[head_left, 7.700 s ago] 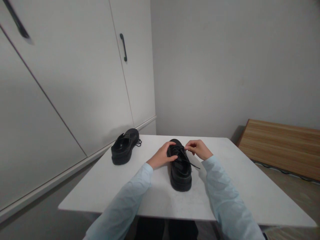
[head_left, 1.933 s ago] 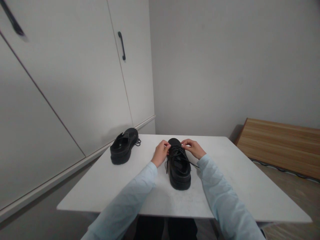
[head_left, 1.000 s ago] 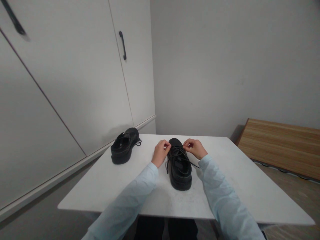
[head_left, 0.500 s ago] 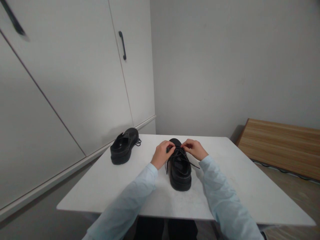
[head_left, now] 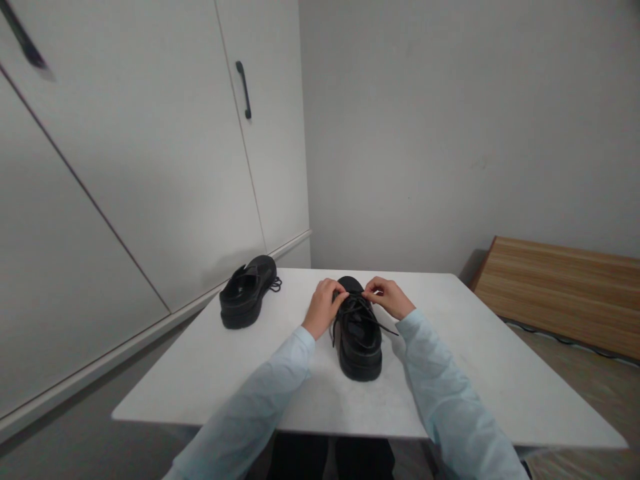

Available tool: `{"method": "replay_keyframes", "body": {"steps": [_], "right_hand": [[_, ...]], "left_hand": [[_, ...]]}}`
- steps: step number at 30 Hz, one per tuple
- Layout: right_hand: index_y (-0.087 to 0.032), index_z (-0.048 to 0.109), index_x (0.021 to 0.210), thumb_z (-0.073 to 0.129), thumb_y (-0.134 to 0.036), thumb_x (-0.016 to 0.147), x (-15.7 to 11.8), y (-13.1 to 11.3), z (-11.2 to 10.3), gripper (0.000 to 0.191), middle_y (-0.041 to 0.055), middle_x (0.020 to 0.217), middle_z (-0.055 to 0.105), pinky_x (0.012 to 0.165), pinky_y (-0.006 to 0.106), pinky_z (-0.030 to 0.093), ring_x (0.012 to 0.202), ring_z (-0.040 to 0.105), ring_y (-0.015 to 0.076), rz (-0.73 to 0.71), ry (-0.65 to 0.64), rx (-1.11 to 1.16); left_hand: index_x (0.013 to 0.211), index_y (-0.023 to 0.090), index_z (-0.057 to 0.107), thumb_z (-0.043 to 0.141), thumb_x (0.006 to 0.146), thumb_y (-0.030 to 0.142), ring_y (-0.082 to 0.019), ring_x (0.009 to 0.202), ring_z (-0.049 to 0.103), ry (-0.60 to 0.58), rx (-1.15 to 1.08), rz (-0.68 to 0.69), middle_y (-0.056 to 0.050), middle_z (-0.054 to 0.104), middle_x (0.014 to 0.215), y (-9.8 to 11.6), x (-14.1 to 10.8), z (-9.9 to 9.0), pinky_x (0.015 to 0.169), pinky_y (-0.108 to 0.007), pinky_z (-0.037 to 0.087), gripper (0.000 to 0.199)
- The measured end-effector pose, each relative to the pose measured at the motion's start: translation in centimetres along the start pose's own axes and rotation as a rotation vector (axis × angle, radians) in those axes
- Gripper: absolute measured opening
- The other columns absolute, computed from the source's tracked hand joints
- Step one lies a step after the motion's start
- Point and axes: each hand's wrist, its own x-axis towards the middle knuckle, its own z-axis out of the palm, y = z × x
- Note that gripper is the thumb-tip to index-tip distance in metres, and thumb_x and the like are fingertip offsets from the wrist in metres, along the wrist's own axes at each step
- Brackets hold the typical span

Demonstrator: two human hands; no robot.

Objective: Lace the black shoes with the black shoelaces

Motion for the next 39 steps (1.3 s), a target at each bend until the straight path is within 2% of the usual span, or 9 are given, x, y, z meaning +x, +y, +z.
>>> {"method": "replay_keyframes", "body": {"steps": [4, 7, 12, 17, 22, 26, 30, 36, 39], "right_hand": [[-0.015, 0.060, 0.063, 0.068, -0.041, 0.065, 0.0, 0.0, -0.2, 0.027, -0.0004, 0.054, 0.057, 0.044, 0.022, 0.040, 0.047, 0.049, 0.0093, 0.090, -0.032, 0.111], [-0.015, 0.058, 0.061, 0.070, -0.044, 0.061, -0.1, -0.1, -0.2, 0.031, -0.0016, 0.048, 0.056, 0.040, 0.021, 0.035, 0.042, 0.046, 0.0078, 0.137, -0.053, 0.199], [-0.016, 0.051, 0.060, 0.072, -0.043, 0.059, -0.3, -0.7, 0.2, 0.035, -0.0003, 0.054, 0.060, 0.037, 0.019, 0.033, 0.040, 0.046, 0.0061, 0.198, -0.086, 0.322], [-0.018, 0.050, 0.076, 0.073, -0.037, 0.059, -0.5, -1.1, 0.8, 0.034, -0.0051, 0.057, 0.058, 0.037, 0.018, 0.034, 0.039, 0.046, 0.0060, 0.231, -0.068, 0.435], [-0.018, 0.051, 0.078, 0.072, -0.031, 0.059, -0.4, -0.9, 1.3, 0.032, -0.0068, 0.054, 0.054, 0.036, 0.018, 0.033, 0.037, 0.043, 0.0049, 0.224, -0.039, 0.475], [-0.018, 0.051, 0.075, 0.069, -0.025, 0.056, -0.4, -0.8, 1.4, 0.027, -0.0080, 0.051, 0.052, 0.033, 0.018, 0.031, 0.034, 0.042, 0.0053, 0.239, 0.037, 0.454], [-0.018, 0.053, 0.074, 0.064, -0.018, 0.056, -0.3, -1.1, 1.1, 0.022, -0.0085, 0.050, 0.050, 0.032, 0.018, 0.032, 0.033, 0.041, 0.0046, 0.200, 0.033, 0.400], [-0.017, 0.052, 0.069, 0.056, -0.011, 0.051, -0.4, -1.6, 0.5, 0.020, -0.0088, 0.048, 0.049, 0.029, 0.016, 0.030, 0.032, 0.041, 0.0045, 0.227, 0.048, 0.289], [-0.017, 0.052, 0.068, 0.054, -0.008, 0.050, -0.4, -1.7, 0.4, 0.019, -0.0095, 0.046, 0.049, 0.029, 0.016, 0.032, 0.030, 0.043, 0.0049, 0.236, 0.041, 0.248]], "left_hand": [[0.075, 0.018, 0.053, 0.052, 0.082, 0.025, -0.014, 0.073, 0.053, 0.003, -0.083, -0.091, -0.001, 0.057, 0.075, -0.3, -0.2, 0.1, 0.072, -0.027, 0.042, 0.010], [0.076, 0.019, 0.050, 0.050, 0.082, 0.028, -0.012, 0.066, 0.053, -0.013, -0.223, -0.200, 0.000, 0.058, 0.072, -0.6, -0.3, 0.5, 0.065, -0.024, 0.042, 0.011], [0.077, 0.018, 0.044, 0.050, 0.080, 0.033, -0.007, 0.051, 0.044, -0.083, -0.478, -0.357, 0.002, 0.057, 0.070, -0.6, -0.1, 0.8, 0.050, -0.019, 0.036, 0.017], [0.089, 0.019, 0.043, 0.058, 0.075, 0.033, -0.006, 0.053, 0.046, -0.136, -0.726, -0.405, 0.005, 0.051, 0.067, 0.1, 0.0, 0.4, 0.048, -0.016, 0.032, 0.025], [0.090, 0.020, 0.043, 0.061, 0.074, 0.035, -0.007, 0.061, 0.050, -0.153, -0.774, -0.429, 0.003, 0.051, 0.072, 0.2, -0.2, 0.2, 0.051, -0.016, 0.035, 0.029], [0.086, 0.021, 0.043, 0.058, 0.076, 0.033, -0.007, 0.062, 0.048, -0.136, -0.757, -0.425, 0.003, 0.050, 0.075, 0.1, -0.1, 0.4, 0.053, -0.016, 0.036, 0.022], [0.081, 0.021, 0.041, 0.054, 0.074, 0.023, -0.006, 0.061, 0.047, -0.097, -0.778, -0.458, 0.004, 0.047, 0.074, 0.2, 0.1, 0.6, 0.051, -0.014, 0.034, 0.015], [0.078, 0.021, 0.039, 0.054, 0.068, 0.015, -0.007, 0.061, 0.047, -0.047, -0.835, -0.546, 0.005, 0.046, 0.069, 0.5, 0.4, 0.3, 0.050, -0.014, 0.034, 0.018], [0.075, 0.021, 0.038, 0.055, 0.065, 0.013, -0.006, 0.054, 0.044, -0.020, -0.956, -0.628, 0.006, 0.044, 0.063, 0.4, 0.4, 0.2, 0.048, -0.015, 0.031, 0.021]]}}
